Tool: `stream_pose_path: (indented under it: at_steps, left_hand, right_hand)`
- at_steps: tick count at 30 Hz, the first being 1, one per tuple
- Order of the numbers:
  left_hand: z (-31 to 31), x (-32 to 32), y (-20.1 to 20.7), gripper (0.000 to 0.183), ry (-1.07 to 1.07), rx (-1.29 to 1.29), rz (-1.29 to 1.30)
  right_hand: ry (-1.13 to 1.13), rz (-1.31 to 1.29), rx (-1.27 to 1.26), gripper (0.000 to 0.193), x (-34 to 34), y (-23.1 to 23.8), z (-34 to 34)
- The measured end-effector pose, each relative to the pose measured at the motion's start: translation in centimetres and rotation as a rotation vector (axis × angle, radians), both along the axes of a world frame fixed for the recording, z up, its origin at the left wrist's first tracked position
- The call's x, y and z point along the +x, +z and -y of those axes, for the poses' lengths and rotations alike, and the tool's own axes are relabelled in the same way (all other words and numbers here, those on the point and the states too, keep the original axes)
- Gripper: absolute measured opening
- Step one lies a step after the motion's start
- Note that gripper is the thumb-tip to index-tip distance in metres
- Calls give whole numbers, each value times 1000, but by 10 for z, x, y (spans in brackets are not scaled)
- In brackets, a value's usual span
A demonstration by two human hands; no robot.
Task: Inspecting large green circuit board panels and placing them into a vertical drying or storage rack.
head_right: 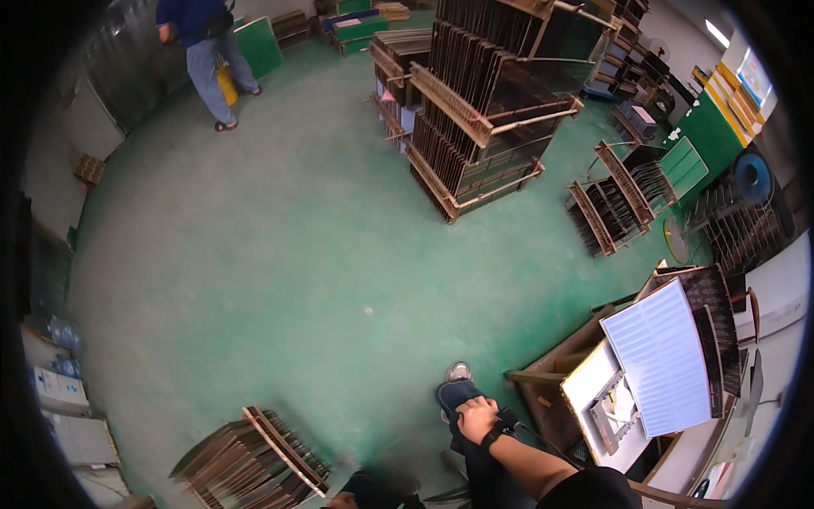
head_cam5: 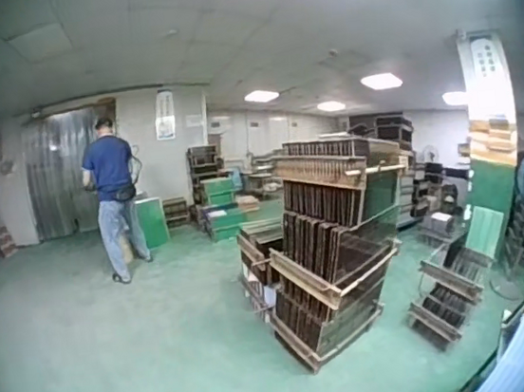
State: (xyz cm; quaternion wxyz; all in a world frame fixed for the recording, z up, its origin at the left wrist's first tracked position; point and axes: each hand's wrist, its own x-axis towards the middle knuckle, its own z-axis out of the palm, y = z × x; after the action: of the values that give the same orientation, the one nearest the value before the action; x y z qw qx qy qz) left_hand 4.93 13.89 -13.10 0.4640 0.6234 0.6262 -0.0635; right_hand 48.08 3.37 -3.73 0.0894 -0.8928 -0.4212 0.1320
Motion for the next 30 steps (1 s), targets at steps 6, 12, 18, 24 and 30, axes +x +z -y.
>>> stream_pose_path:
  at_steps: [6, 12, 18, 24, 30]
  left_hand:
    - [36, 155, 146, 21, -51, -777, 260]
    - [-59, 204, 142, 37, -746, -294, 390]
    - [-170, 383, 287, 29, 31, -272, 331]
    - [-225, 521, 375, 28, 13, -282, 549]
    - [-280, 646, 431, 28, -123, -392, 794]
  right_hand:
    - [-174, -271, -144, 25, 1, 16, 26]
    - [-17, -802, -90, 27, 48, 72, -3]
    - [-142, -607, 10, 26, 204, 134, -23]
    - [-668, -568, 304, 26, 284, 172, -32]
    - [-627, -642, 90, 20, 293, 119, -28]
